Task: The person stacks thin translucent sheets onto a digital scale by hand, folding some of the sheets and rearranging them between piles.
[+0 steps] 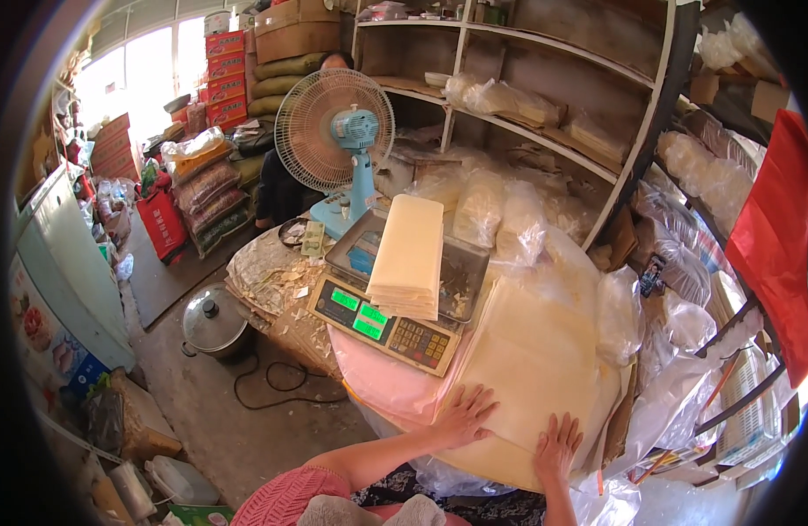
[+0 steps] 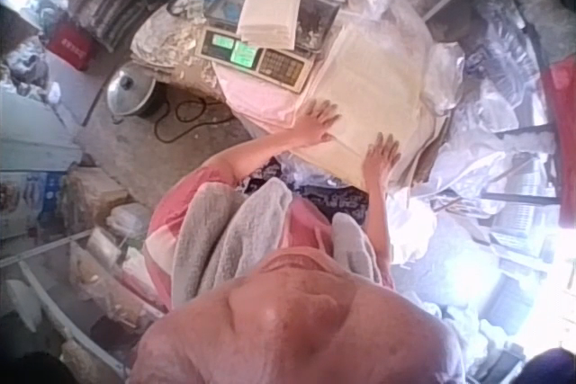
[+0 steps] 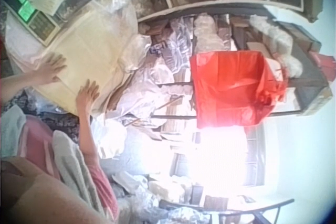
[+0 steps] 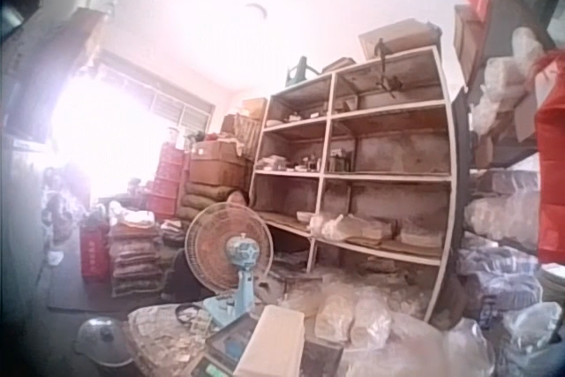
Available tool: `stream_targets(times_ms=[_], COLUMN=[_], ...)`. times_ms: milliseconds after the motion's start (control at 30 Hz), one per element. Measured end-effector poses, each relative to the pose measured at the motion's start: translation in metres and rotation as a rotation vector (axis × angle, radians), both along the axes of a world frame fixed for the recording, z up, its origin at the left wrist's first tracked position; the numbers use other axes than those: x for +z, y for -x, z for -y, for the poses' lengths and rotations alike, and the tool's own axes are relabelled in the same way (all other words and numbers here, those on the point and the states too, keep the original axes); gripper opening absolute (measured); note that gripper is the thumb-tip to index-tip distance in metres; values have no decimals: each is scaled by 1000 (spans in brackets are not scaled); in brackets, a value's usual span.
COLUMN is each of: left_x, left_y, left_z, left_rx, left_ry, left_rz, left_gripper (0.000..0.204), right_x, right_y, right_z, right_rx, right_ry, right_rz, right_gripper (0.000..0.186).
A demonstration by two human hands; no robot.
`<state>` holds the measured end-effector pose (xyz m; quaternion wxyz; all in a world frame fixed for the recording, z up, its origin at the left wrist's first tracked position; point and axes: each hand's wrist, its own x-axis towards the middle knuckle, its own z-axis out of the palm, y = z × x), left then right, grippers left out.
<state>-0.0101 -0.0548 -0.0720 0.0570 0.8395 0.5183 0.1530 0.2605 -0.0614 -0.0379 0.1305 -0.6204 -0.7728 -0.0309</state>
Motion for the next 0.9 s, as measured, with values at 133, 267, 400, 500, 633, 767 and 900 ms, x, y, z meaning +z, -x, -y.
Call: stream_targets(times_ms=[133, 267, 400, 500, 633, 767, 900], left_x=[8, 13, 19, 35, 110, 121, 78], left_y=[0, 12, 39, 44, 26, 9, 27], left_z=[1, -8, -22, -22, -10, -17, -13], left_rx=[-20, -54, -89, -18, -181, -18, 358], left_ry=[20, -17, -199, -281, -46, -425, -143], left_rz=[25, -165, -125, -133, -21, 586, 1026], left_gripper=[69, 64, 34, 15, 19, 39, 66], right_x=[1, -1, -2, 15, 78, 112, 153], right_y=[0, 2, -2, 4, 60, 77, 65], right_z=[1, 1, -2, -6, -2, -10, 4], right_rx=[-1, -1, 13, -16, 259, 329, 533], right_ry=[-10, -18, -32, 68, 136, -92, -260], right_rz=[5, -1, -14, -35, -274, -196, -458], right_gripper=[52, 51, 51, 53, 58, 50, 47])
